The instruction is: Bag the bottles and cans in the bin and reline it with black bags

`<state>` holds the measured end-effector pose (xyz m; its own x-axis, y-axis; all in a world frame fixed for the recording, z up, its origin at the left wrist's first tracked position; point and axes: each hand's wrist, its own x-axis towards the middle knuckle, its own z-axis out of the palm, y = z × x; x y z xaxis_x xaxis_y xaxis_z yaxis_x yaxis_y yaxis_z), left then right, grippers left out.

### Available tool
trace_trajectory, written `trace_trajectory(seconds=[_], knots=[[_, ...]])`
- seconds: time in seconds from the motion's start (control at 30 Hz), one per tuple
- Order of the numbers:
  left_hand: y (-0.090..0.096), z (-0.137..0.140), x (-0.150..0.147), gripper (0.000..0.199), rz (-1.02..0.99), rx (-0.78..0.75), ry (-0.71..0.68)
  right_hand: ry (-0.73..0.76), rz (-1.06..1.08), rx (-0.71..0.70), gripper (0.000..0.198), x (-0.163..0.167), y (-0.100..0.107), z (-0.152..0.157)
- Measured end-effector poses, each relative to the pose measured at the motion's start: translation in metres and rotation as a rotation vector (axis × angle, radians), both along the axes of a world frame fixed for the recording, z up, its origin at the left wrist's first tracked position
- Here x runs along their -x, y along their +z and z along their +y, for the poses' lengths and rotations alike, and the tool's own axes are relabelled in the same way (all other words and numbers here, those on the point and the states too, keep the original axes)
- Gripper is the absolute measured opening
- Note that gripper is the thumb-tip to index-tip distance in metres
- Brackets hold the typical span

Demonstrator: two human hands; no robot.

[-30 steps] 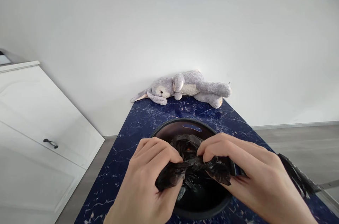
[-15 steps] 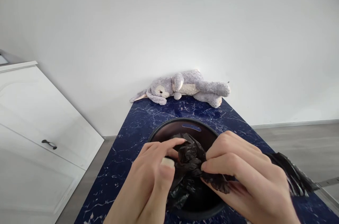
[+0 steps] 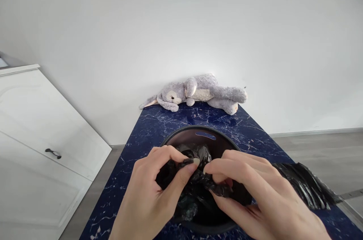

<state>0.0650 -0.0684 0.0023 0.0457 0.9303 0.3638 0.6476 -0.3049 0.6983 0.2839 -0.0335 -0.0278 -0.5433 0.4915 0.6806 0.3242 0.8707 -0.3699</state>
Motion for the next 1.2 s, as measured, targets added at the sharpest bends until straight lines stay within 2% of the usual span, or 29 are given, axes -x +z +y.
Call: trace_trajectory(seconds=[0.2, 0.47, 0.8, 0.9, 0.97, 1.1, 1.2], knots=[[-0.009, 0.007, 0.01, 0.022, 0.06, -0.083, 0.117, 0.012, -0.084, -0.054, 0.038, -0.006, 0.002, 0.0], [-0.009, 0.029, 0.026, 0.025, 0.074, -0.162, 0.322, -0.053, -0.182, -0.01, 0.034, -0.016, -0.001, 0.007], [-0.011, 0.039, 0.04, 0.035, 0.11, -0.119, 0.419, -0.106, -0.186, 0.161, 0.035, -0.032, -0.001, 0.018], [-0.007, 0.036, 0.036, 0.031, 0.004, -0.141, 0.359, -0.101, -0.127, 0.213, 0.027, -0.034, 0.0, 0.019], [-0.003, 0.031, 0.03, 0.026, -0.143, -0.13, 0.259, -0.098, -0.06, 0.223, 0.019, -0.033, 0.002, 0.018], [0.002, 0.02, 0.015, 0.027, -0.435, 0.025, 0.027, -0.03, 0.055, 0.276, 0.012, -0.025, 0.008, 0.019], [0.002, 0.017, 0.006, 0.025, -0.498, 0.108, -0.079, 0.167, 0.201, 0.513, 0.016, -0.015, 0.01, 0.019]])
